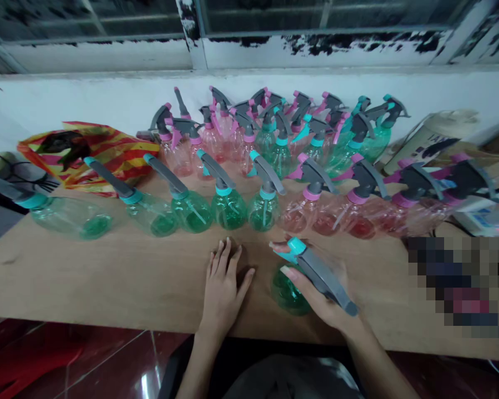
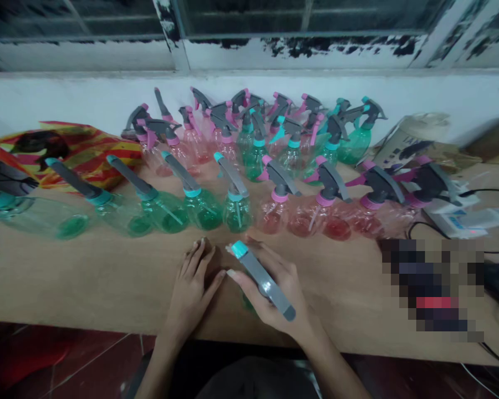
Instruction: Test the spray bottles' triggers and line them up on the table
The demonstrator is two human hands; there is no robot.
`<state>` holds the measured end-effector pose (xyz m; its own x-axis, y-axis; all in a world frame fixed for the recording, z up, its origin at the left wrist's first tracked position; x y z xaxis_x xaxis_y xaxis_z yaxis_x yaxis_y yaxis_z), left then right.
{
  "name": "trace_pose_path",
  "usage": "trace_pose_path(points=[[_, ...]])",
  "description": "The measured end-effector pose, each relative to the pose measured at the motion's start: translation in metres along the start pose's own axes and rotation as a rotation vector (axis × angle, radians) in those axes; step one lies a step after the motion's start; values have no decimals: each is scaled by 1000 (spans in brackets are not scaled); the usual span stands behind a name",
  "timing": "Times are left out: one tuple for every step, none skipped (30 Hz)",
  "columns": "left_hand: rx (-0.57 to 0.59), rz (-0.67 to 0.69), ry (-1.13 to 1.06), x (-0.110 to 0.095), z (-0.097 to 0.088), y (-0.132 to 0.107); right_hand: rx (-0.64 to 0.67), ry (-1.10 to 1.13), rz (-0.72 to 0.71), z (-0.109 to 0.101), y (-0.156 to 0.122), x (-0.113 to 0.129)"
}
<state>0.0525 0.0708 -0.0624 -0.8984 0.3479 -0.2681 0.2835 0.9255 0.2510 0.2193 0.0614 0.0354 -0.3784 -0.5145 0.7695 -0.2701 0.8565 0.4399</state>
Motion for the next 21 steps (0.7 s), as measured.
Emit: trace_pose_path(points=[[1,-1,-1,0,0,0,-8,7,4,0,0,-1],[2,-4,-4,1,0,0,-17,22,14,0,0,-2],[0,-5,-8,1,0,0,-23,40,26,0,0,-3],[-5,-4,-13,1,-1,0,-27,54,31,0,1,-4],[-8,-2,-18,1,-1,0,-30,61,29,0,1,-3],[-10,-1,-20,1,-1,0,-32,63,21,0,2,-2],[-11,-1,-21,1,-1,0,-34,61,9,-1,3,-1],[-11,-2,-20,1,-1,0,-35,56,-6,-2,4,1],[-11,-3,-19,1,-1,0,-29,48,-17,-2,5,2],[-10,-3,-19,1,-1,0,-19,40,-20,-2,5,3],[-9,-3,-20,1,-1,0,-6,29,-23,-2,5,3],[-9,-2,-21,1,-1,0,8,15,-20,-2,5,3],[-7,-1,-22,1,-1,0,20,4,-11,-1,5,2],[-3,-1,-24,1,0,0,29,-2,1,-1,4,1],[1,-2,-26,1,0,0,35,-1,12,0,4,0],[2,-3,-28,1,0,0,40,2,24,0,3,-1],[3,-4,-31,1,0,0,48,8,31,1,3,-2],[3,-4,-33,1,-1,0,59,15,33,2,2,-2],[3,-5,-33,1,-1,0,66,22,28,3,2,-1],[2,-4,-31,1,-1,0,70,27,24,4,2,-1],[1,-2,-28,1,-1,0,75,32,22,5,2,-1]])
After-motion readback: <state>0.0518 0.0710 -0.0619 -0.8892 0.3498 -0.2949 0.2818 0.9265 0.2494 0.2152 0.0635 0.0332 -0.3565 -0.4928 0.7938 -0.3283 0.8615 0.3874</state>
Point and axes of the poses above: each hand's wrist, its own y-axis towards the middle knuckle, its own z-axis out of the palm, x = y × z, the point moved 10 cm from there along y, towards the middle knuckle, and after that the axes turned 7 degrees about x, right-handed, at the moved point
